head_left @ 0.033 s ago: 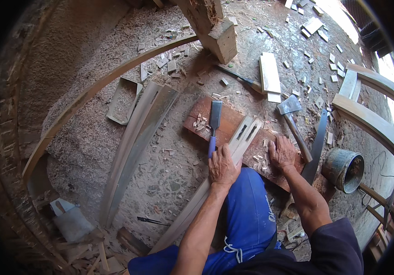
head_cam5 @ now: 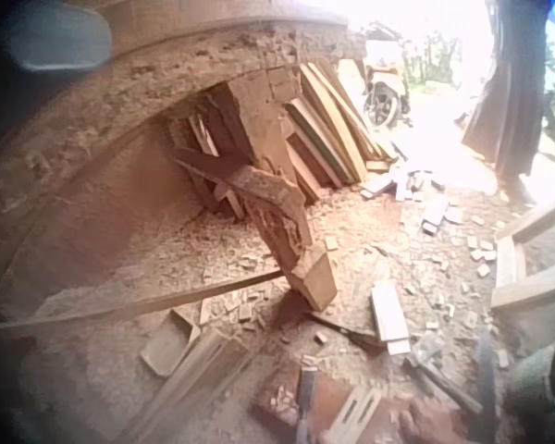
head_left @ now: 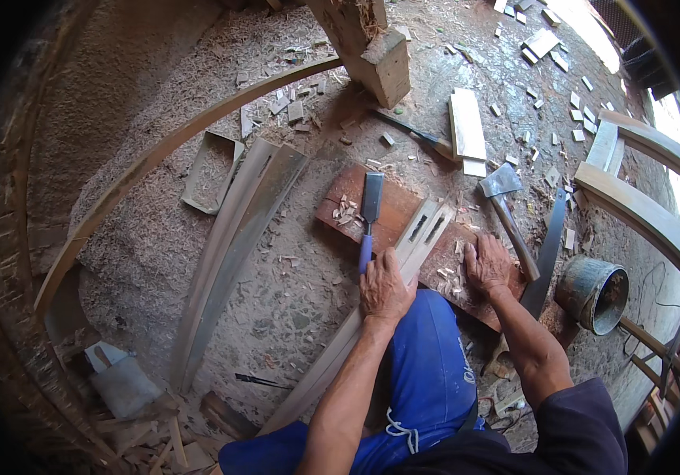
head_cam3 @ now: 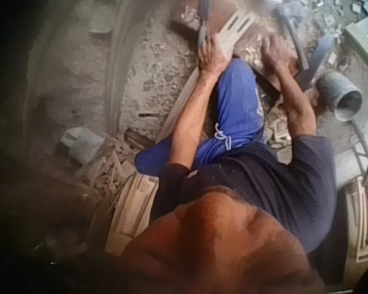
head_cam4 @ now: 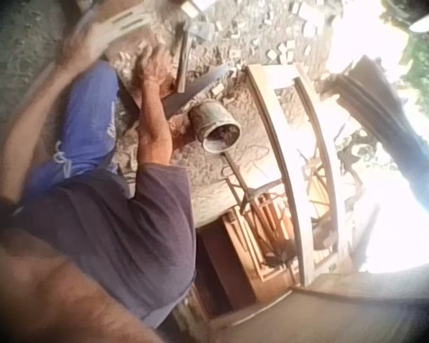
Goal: The person sits on the floor and carves a small wooden piece using a chisel and mallet. They repeatedly position the chisel and strike it to remove wood shavings, occasionally adjusting the piece and clearing debris.
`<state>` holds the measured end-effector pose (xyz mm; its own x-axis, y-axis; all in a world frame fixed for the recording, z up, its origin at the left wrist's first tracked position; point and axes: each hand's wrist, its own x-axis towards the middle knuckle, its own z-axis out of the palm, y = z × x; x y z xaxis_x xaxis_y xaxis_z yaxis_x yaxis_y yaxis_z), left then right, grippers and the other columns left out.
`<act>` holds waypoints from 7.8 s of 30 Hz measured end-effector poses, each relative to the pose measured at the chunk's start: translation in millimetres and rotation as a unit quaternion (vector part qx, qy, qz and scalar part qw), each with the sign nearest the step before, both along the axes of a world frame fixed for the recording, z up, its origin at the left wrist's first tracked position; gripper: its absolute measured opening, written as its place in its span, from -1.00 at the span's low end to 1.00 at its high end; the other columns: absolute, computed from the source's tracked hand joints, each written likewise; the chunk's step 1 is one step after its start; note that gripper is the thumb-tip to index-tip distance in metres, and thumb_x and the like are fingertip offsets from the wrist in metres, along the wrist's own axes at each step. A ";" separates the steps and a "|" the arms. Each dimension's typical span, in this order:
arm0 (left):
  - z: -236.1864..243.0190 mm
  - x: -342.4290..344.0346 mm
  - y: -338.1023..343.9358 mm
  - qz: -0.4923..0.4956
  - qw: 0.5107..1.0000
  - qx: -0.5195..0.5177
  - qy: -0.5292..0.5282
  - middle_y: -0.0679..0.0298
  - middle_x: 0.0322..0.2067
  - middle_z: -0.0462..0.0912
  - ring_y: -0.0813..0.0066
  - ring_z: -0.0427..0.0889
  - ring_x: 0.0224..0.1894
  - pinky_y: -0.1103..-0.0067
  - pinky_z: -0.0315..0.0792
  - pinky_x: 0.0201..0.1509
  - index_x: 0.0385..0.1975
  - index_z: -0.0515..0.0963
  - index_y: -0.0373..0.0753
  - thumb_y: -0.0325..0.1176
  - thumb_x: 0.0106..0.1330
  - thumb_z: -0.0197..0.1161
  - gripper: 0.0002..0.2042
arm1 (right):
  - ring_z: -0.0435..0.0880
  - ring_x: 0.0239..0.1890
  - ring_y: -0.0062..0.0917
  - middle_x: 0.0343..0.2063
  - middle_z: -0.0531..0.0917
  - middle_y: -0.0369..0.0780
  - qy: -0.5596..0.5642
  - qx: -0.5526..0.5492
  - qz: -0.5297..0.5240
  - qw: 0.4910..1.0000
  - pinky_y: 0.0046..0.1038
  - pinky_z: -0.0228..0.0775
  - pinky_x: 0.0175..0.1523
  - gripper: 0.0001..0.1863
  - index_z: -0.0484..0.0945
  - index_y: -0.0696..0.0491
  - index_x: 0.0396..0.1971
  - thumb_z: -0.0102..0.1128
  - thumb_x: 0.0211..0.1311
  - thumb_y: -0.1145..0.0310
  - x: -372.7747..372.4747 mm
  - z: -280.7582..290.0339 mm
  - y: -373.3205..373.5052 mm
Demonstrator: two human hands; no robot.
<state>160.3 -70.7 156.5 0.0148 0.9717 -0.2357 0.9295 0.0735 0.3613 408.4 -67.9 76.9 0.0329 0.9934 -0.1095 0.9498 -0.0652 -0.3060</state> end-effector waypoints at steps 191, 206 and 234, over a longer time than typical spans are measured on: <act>16.1 -53.1 166.8 -0.474 0.848 0.190 -0.144 0.08 -0.36 0.62 -0.03 0.62 -0.19 0.19 0.44 -0.02 -0.35 0.52 -0.16 -0.50 0.07 0.20 -0.85 | 0.50 -0.66 -0.60 -0.55 0.47 -0.35 0.758 0.060 -0.457 0.461 -0.43 0.50 -0.60 -0.75 0.41 -0.06 -0.18 0.34 0.37 0.23 -105.2 97.4 -50.7; 104.5 24.1 173.9 -0.081 0.623 -0.083 -0.773 0.43 -0.46 0.55 0.70 0.50 -0.50 0.68 0.45 -0.39 -0.29 0.59 -0.24 -0.40 0.36 0.34 -0.91 | 0.44 -0.67 -0.62 -0.54 0.44 -0.35 0.733 0.067 -0.507 0.449 -0.46 0.37 -0.63 -0.75 0.36 -0.11 -0.12 0.28 0.43 0.22 -100.4 94.4 -32.2; 65.1 70.3 137.7 -0.114 0.733 -0.043 -0.669 0.59 -0.72 0.35 0.82 0.26 -0.61 0.61 0.12 -0.57 -0.76 0.35 -0.14 -0.41 0.37 0.34 -0.57 | 0.49 -0.66 -0.61 -0.55 0.47 -0.36 0.757 0.089 -0.489 0.425 -0.43 0.47 -0.64 -0.70 0.40 -0.09 -0.04 0.31 0.37 0.26 -98.4 83.7 -32.9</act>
